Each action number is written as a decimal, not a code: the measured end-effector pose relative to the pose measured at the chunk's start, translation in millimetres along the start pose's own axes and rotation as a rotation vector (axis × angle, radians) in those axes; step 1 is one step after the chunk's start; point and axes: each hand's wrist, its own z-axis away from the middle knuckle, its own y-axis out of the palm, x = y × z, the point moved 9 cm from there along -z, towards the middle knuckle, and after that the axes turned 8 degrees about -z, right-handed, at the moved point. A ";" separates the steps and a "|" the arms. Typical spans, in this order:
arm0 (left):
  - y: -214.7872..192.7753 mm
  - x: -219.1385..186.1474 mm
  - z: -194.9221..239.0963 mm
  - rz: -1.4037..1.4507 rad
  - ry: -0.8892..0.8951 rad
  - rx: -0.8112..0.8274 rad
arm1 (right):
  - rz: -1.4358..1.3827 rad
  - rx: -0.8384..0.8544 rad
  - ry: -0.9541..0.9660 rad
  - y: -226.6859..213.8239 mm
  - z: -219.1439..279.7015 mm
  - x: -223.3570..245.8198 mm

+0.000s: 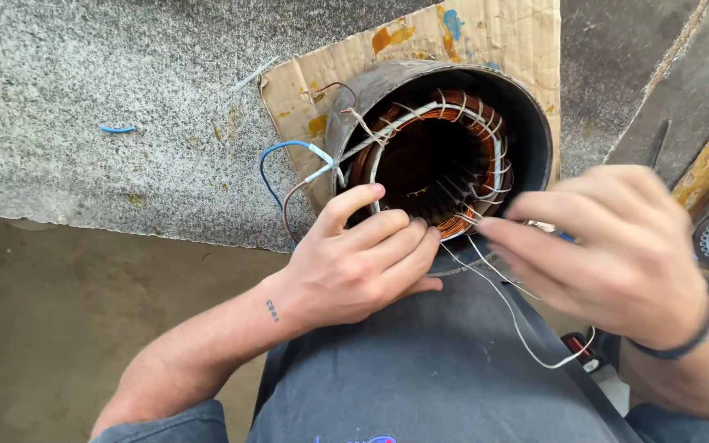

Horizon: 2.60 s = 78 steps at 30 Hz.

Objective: Securing copper motor windings by tying them with white string

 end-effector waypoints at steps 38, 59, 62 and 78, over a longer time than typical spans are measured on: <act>-4.6 8.5 9.7 0.097 0.036 -0.150 | 0.267 0.750 0.370 81.4 -11.4 0.8; -3.9 -5.9 -2.0 -0.009 -0.003 0.003 | -0.520 0.451 0.467 51.9 21.9 -20.1; -0.9 -9.1 -3.7 -0.002 0.020 0.026 | -0.173 0.520 0.499 62.0 16.4 -14.0; -4.5 -13.5 -16.9 -0.005 0.085 0.062 | -0.005 0.922 0.675 43.3 36.7 -31.0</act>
